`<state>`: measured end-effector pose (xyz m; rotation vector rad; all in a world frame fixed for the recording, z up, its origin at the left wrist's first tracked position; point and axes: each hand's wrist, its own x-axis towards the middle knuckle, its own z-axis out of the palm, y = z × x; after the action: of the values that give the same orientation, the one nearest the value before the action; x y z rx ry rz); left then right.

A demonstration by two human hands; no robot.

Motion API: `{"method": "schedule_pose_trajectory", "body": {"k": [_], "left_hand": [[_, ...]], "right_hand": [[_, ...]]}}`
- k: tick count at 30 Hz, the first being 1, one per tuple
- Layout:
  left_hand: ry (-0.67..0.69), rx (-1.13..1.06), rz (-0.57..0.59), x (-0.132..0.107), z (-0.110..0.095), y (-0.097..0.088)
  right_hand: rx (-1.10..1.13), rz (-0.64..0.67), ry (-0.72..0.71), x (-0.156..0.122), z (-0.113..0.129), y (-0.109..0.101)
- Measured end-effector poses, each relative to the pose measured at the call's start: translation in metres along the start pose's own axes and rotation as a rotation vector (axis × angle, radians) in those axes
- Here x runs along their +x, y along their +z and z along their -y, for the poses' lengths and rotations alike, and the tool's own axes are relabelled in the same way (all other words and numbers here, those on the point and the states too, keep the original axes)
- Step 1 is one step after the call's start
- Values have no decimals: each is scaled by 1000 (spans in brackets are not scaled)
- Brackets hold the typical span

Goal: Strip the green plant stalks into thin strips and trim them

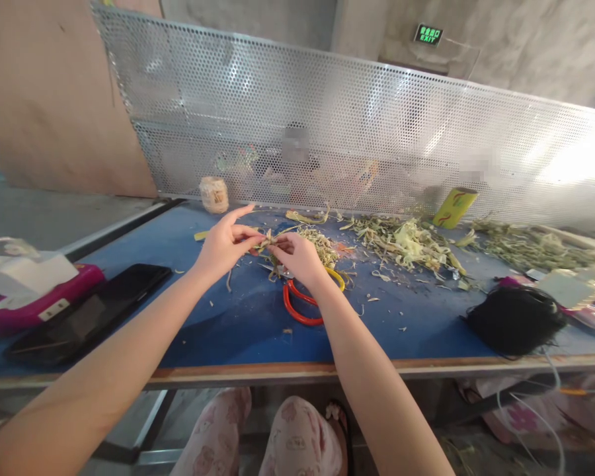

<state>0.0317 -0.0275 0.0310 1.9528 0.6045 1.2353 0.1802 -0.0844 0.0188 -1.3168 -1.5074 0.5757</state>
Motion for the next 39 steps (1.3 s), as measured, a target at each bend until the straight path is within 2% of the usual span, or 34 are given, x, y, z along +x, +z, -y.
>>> {"method": "schedule_pose_trajectory", "body": {"k": [5, 8, 12, 18, 22, 25, 31, 34, 39], "left_hand": [[-67, -20, -20, 0, -2, 0], [-99, -87, -11, 1, 1, 0], [-109, -139, -14, 2, 4, 1], [-125, -119, 35, 1, 4, 3], [-104, -51, 36, 1, 5, 3], [-96, 21, 38, 1, 5, 2], [-151, -70, 11, 2, 6, 4], [-173, -113, 17, 1, 5, 6], [-151, -213, 104, -1, 2, 8]], "right_hand": [[-241, 14, -114, 0, -4, -4], [-369, -21, -146, 0, -6, -4], [-537, 8, -144, -1, -6, -5], [-1025, 64, -138, -6, 6, -3], [-1210, 63, -76, -9, 13, -1], [-1283, 151, -56, -9, 14, -1], [-1323, 254, -62, -9, 14, -4], [-1343, 246, -64, -8, 15, -3], [-1341, 199, -72, -5, 13, 2]]}}
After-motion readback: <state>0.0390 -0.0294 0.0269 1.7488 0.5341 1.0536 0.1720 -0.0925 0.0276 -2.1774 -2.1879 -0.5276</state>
